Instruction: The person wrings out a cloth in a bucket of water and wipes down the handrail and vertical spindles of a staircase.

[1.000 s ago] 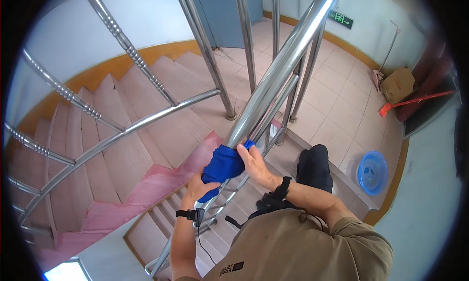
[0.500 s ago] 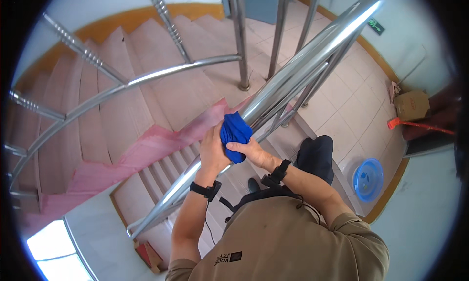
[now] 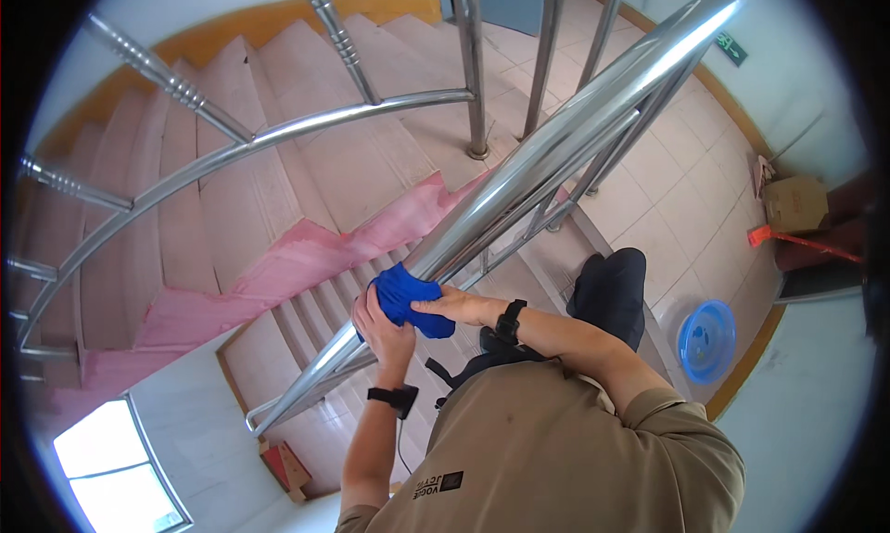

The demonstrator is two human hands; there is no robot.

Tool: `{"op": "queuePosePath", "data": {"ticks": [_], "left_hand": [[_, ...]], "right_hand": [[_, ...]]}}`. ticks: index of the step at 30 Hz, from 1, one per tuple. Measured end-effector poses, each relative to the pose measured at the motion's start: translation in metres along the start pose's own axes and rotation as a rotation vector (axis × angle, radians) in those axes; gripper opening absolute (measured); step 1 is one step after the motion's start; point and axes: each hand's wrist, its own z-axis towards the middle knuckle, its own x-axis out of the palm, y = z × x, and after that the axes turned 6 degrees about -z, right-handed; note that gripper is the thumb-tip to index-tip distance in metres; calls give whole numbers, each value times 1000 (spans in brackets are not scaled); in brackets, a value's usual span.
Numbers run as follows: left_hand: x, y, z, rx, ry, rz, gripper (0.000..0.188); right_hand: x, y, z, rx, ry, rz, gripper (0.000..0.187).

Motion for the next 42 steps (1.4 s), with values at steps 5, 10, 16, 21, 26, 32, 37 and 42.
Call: {"op": "queuePosePath", "data": {"ticks": [5,10,16,21,26,32,37,42], "left_hand": [[27,-30,-26,59,-86,36,91],[54,-22,-52,328,124,33,82],[91,-39,-52,87,393,-287,65],[134,-66,-12,29,322,-630,43],[150,-146,63,292,173,-707,38],[202,-244,142,380,187,-881,38],[228,-317,191,383,270,-723,45],[231,-370,225,411,704,-592,55]], "right_hand": [[-15,-8,-18,-106,-149,249,51],[-30,0,-44,-175,-341,438,34],[-50,24,-90,-261,-393,-21,34],[-88,16,-114,-348,-558,115,50],[-125,54,-133,-516,-841,167,32],[-192,124,-191,-711,-992,264,33],[-225,168,-231,-642,-982,227,49],[-256,136,-242,-822,-781,226,74]]}}
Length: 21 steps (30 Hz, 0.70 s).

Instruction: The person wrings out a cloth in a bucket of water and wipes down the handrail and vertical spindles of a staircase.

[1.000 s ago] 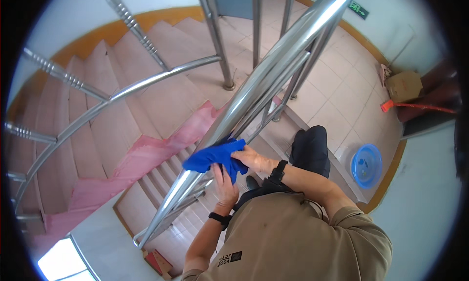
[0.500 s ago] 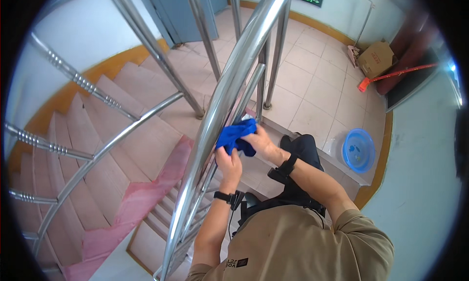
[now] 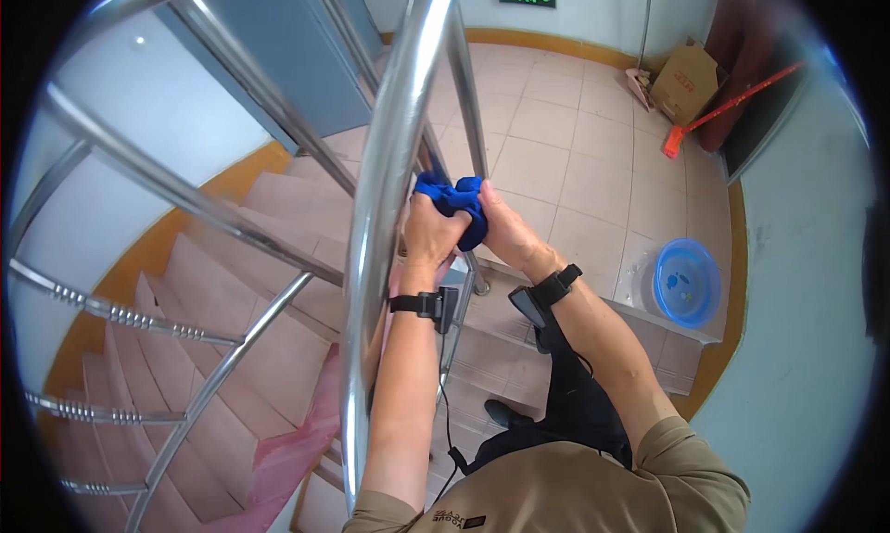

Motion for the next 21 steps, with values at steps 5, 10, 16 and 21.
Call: {"op": "queuePosePath", "data": {"ticks": [5,10,16,21], "left_hand": [[11,11,8,-108,-118,212,59],[14,15,8,-203,-303,381,36],[12,38,-1,-42,-322,392,32],[11,48,-24,-54,-358,372,29]], "right_hand": [[-19,-31,3,18,23,343,86],[-21,-69,-6,-15,-64,285,80],[-47,-155,-34,85,33,592,65],[-47,-209,-68,326,77,461,48]]}}
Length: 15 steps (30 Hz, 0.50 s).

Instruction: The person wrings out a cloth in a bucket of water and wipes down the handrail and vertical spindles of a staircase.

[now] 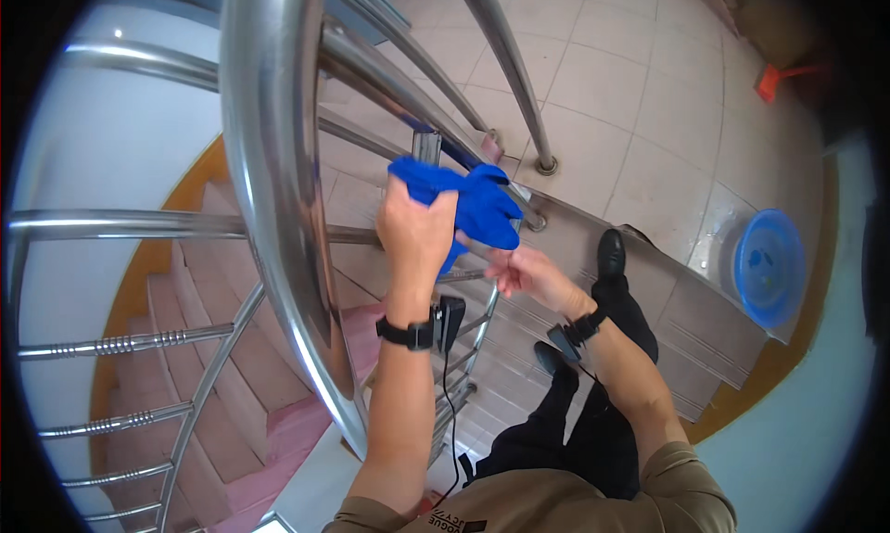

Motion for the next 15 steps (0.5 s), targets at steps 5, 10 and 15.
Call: {"op": "queuePosePath", "data": {"ticks": [5,10,15], "left_hand": [[-19,25,-45,-69,-61,73,26],[-18,20,-48,-119,-18,25,25],[-8,4,-14,-114,70,-22,23]], "right_hand": [[-2,-23,-4,-7,-74,-1163,50],[-33,-31,-3,226,183,-1676,49],[-50,-29,9,169,74,-1487,45]]}}
